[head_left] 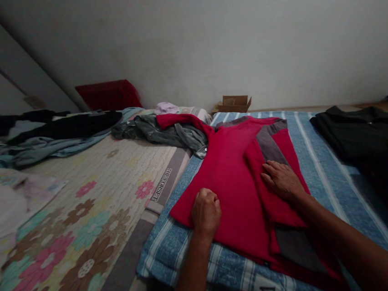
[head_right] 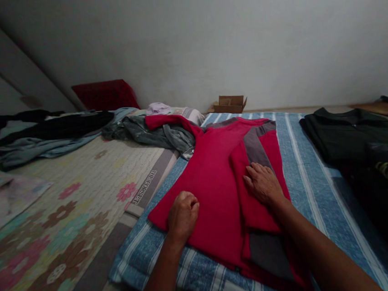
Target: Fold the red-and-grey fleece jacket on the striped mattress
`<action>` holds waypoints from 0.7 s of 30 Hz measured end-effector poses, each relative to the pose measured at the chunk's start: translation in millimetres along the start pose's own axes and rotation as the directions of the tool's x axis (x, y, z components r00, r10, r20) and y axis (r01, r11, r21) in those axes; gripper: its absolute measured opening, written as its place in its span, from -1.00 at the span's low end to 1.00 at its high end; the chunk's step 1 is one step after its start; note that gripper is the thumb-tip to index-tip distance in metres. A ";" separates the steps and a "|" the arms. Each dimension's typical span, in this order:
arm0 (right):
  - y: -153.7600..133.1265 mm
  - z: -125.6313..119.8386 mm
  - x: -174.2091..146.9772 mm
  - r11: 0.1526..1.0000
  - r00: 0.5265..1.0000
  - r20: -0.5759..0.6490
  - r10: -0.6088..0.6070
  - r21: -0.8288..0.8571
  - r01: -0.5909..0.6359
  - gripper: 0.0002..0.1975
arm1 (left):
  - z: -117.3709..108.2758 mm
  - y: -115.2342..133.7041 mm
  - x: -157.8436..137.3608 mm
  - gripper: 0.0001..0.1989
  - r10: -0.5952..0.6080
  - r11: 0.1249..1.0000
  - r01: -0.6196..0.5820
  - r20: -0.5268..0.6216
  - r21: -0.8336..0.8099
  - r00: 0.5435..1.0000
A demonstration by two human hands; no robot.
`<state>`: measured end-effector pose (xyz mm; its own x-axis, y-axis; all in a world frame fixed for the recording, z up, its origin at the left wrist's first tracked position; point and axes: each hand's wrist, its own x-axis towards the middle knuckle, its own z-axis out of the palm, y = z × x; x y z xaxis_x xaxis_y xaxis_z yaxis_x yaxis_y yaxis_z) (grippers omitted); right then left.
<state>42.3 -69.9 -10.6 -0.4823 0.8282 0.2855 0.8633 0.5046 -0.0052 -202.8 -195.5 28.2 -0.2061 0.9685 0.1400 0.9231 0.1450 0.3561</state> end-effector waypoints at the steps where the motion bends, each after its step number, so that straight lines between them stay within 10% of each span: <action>1: -0.3 -0.4 0.0 1.000 1.000 0.002 0.003 0.002 -0.003 -0.62 | -1.0 1.0 0.5 -0.88 -0.009 1.000 0.009 0.010 0.003 1.000; 21: -1.9 -0.7 -0.1 0.999 1.000 -0.011 0.027 0.025 -0.027 -0.61 | -0.7 20.4 2.5 -0.80 -0.050 0.964 0.032 0.061 0.263 0.997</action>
<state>40.8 -71.1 -9.9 -0.4571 0.8389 0.2956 0.8720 0.4882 -0.0372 -184.6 -190.3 36.5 -0.2319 0.9706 0.0650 0.9688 0.2244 0.1050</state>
